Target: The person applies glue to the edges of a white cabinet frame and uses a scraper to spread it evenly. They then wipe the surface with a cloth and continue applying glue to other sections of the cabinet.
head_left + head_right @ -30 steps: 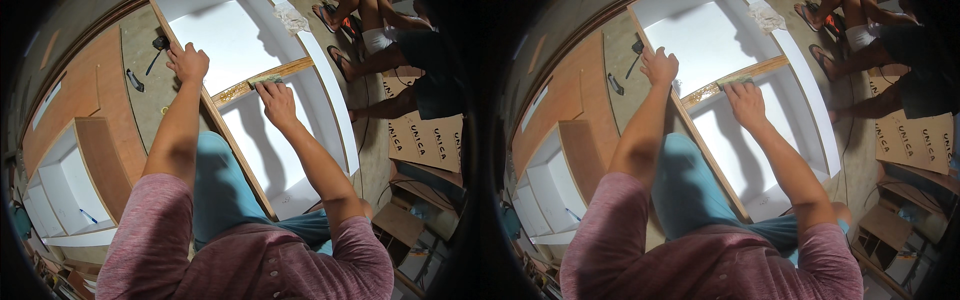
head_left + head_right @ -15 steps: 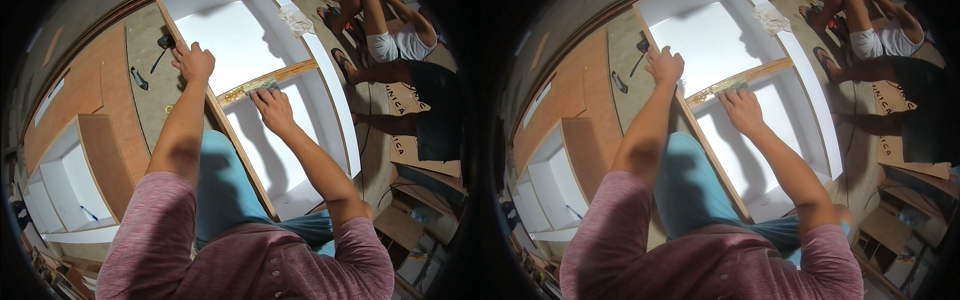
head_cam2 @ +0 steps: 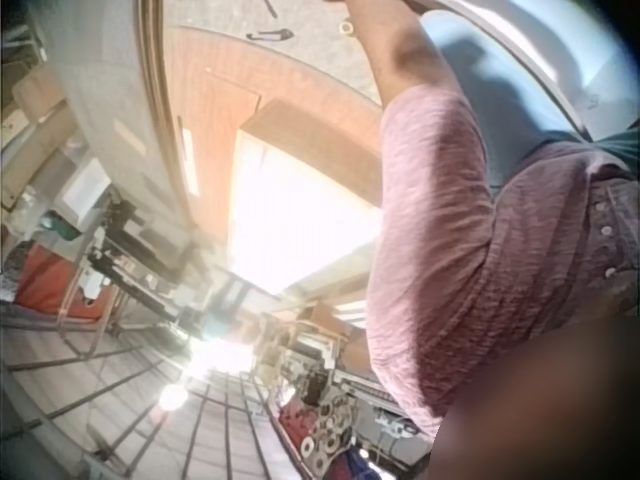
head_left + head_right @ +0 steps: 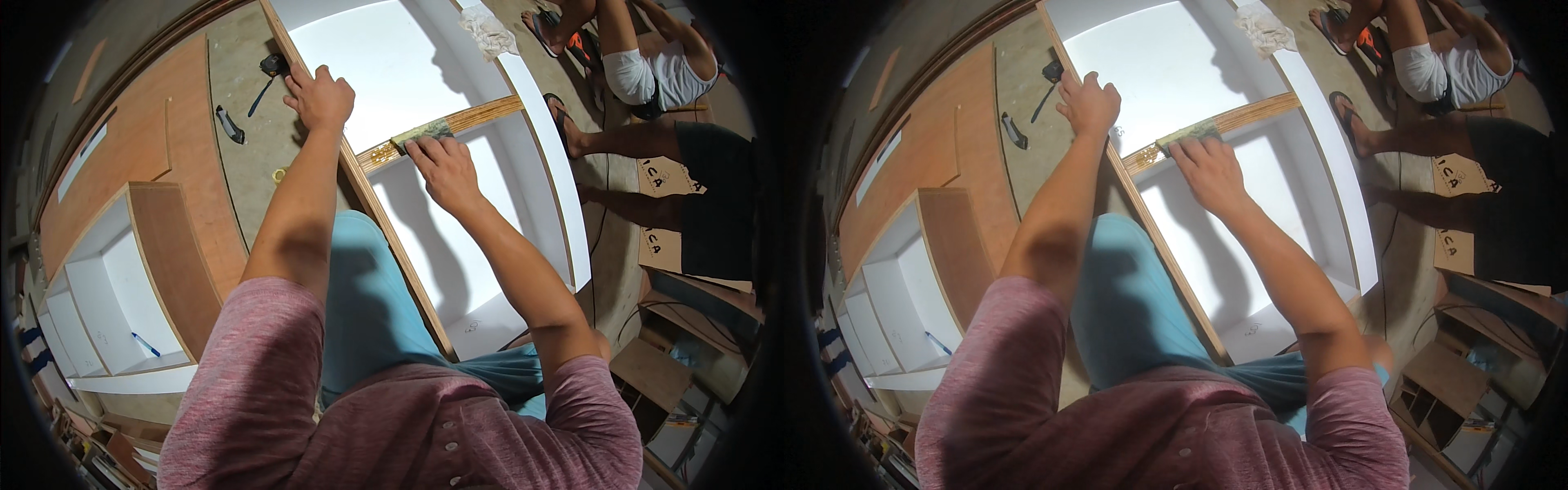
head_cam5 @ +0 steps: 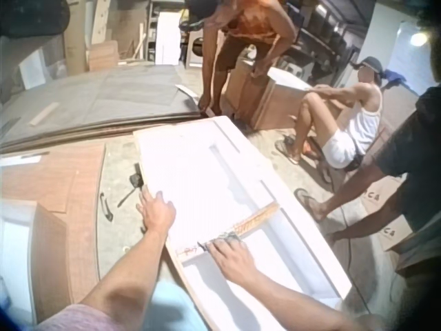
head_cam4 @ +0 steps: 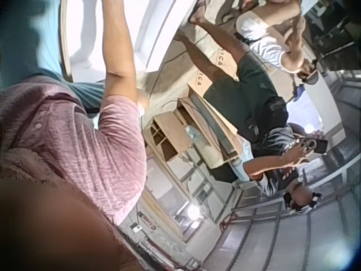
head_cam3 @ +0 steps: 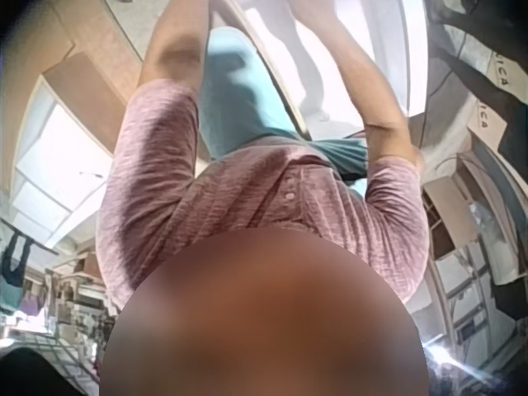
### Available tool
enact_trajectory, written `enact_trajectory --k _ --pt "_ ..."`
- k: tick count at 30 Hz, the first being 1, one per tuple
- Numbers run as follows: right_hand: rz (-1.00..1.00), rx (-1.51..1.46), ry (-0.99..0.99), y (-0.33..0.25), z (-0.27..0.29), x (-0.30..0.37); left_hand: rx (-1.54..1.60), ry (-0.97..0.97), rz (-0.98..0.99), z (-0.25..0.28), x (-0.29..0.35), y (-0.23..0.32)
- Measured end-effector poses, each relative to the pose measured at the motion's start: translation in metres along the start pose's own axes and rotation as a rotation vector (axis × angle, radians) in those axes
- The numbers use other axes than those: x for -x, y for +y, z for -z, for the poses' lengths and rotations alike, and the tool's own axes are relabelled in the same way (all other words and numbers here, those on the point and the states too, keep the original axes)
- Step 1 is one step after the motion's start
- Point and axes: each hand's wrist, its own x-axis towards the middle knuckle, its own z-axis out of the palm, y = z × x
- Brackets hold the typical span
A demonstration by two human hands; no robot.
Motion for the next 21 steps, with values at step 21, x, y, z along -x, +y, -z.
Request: enact_trajectory --k 21 --pt "0.05 -0.012 -0.009 -0.02 0.0 -0.006 0.009 -0.015 0.004 0.005 0.001 0.002"
